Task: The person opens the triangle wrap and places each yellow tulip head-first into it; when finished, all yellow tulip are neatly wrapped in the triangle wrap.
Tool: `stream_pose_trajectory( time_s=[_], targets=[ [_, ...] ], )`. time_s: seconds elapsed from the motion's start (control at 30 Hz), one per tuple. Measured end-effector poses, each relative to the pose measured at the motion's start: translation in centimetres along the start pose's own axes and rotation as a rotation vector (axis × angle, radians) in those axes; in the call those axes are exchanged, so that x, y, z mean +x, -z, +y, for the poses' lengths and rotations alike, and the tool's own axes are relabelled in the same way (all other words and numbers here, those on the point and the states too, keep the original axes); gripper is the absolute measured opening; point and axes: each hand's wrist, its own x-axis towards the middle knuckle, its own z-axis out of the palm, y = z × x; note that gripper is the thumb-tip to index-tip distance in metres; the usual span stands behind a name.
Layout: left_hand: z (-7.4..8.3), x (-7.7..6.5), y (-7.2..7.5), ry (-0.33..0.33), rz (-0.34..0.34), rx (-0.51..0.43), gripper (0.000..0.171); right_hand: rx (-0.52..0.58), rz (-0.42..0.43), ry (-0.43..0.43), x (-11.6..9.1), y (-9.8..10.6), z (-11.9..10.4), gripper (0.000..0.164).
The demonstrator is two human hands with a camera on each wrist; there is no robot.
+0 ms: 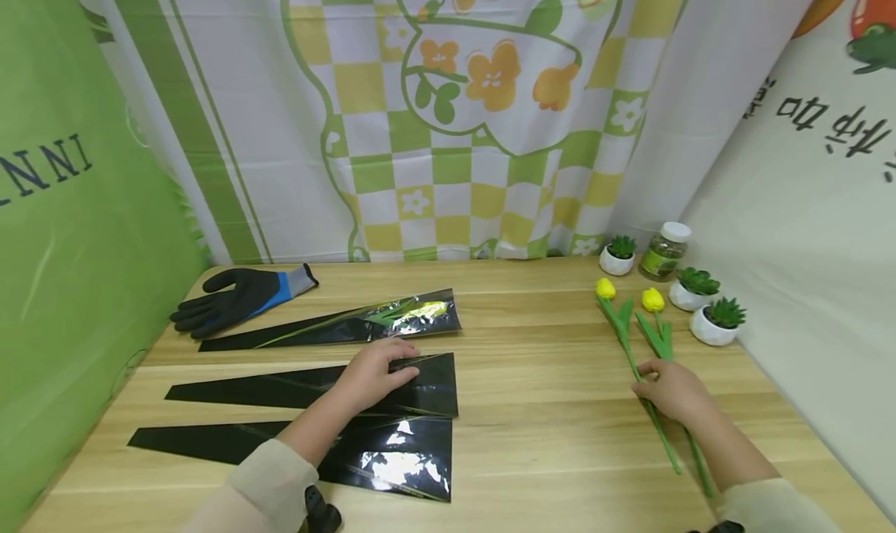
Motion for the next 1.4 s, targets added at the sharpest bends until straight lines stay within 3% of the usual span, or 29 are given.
stream_pose_trajectory(
  time_s=[0.13,0.4,0.77,0.9,1.07,1.4],
  targets=[
    [-0.2,-0.6,-1.0,0.002,0.001,-0.017,0.029,0.055,0.005,-0.012,-0.1,-0.3,-0.3,0.047],
    [-0.7,-1.5,-2.6,0.036,0.0,-0.001,0.028,0.354,-0.031,-0.034,-0.4,-1.4,-1.9,0.051],
    [-0.5,-1.3,-3.0,0.042,0.041,0.049,0.029,0.604,-0.072,-0.061,-0.2,-3.0,-4.7,0.052],
    [-0.5,-1.1,-3.1,0.02,0.052,0.093,0.028,0.79,-0.096,-0.102,-0.2,-3.8,-5.9,0.053],
    [-0.4,-1.1,-3.2,0.012,0.053,0.126,0.026,0.997,-0.061,-0.136,0.1,-4.8,-7.4,0.051],
    [-0.1,-1.0,-3.2,0.016,0.077,0.162,0.024,1.168,0.024,-0.158,1.4,-6.1,-9.7,0.055]
  ],
)
